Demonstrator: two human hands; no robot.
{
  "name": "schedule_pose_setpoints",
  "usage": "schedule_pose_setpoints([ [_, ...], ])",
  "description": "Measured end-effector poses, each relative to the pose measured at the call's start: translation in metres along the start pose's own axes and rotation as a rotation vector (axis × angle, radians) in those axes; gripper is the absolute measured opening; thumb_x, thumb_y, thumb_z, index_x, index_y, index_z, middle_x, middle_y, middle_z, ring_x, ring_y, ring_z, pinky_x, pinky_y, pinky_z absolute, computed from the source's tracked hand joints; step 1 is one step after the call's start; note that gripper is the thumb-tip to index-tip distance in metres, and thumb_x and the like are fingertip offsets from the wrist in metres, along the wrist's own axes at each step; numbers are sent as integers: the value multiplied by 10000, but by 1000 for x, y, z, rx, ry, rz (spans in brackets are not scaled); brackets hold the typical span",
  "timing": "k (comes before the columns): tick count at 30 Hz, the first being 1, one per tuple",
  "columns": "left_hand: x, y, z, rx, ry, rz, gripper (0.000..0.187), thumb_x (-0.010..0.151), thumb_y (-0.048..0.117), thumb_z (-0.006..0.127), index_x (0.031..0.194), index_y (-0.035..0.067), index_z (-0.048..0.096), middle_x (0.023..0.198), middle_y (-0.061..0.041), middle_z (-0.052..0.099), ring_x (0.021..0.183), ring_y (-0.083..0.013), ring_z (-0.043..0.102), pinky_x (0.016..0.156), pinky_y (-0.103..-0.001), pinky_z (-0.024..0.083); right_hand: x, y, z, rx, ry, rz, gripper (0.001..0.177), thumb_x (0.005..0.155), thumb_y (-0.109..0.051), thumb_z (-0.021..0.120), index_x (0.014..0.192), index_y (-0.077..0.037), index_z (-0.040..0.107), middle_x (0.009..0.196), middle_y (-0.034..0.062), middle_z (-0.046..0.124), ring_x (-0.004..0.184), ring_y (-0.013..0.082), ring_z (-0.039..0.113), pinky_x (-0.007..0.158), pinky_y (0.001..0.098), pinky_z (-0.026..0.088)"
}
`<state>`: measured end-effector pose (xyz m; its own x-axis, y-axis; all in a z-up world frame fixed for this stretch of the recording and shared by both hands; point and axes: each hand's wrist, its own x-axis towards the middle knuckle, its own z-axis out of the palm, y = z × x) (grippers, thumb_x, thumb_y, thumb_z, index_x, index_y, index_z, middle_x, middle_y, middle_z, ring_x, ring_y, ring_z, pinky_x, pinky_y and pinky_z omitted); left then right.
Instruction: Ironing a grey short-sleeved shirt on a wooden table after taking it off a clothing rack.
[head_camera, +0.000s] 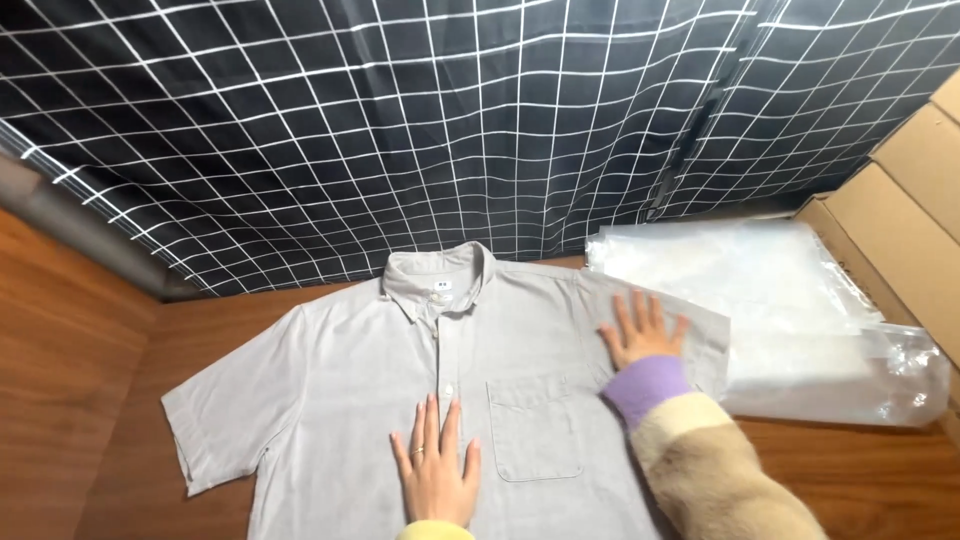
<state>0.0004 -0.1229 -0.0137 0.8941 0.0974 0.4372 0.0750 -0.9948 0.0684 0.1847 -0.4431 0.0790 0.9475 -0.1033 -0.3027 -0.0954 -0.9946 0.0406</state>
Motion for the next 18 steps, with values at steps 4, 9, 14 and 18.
schedule_pose_setpoints([
  [4,4,2,-5,-18,-37,-4,715,998,610,461,1664,367,373,1784,20,288,1640,-165,247,1294,-576,164,8,72,16,14,51,160,738,1023,-697,10,1700,-450,-149,1815,-113,-190,1675,219,-145,1301,646,-77],
  [9,3,2,-6,-10,-40,3,730,983,601,477,1665,365,370,1785,26,284,1635,-159,252,1299,-569,155,12,139,34,135,73,337,720,1061,-537,198,1714,-409,-78,1826,-103,-193,1679,268,-204,1253,718,-146],
  [14,-1,-1,7,-13,-49,12,727,1008,611,445,1680,353,341,1789,13,263,1639,-175,230,1295,-572,145,-50,87,24,227,110,175,738,1049,-524,235,1725,-356,-10,1835,-20,-109,1676,341,-110,1288,703,4],
  [18,-18,-19,20,-168,-193,41,784,1002,578,535,1678,234,338,1785,-28,249,1636,-216,208,1291,-560,126,-53,99,121,203,130,125,728,1011,-687,298,1692,-462,173,1846,-101,13,1696,181,33,1270,719,84],
])
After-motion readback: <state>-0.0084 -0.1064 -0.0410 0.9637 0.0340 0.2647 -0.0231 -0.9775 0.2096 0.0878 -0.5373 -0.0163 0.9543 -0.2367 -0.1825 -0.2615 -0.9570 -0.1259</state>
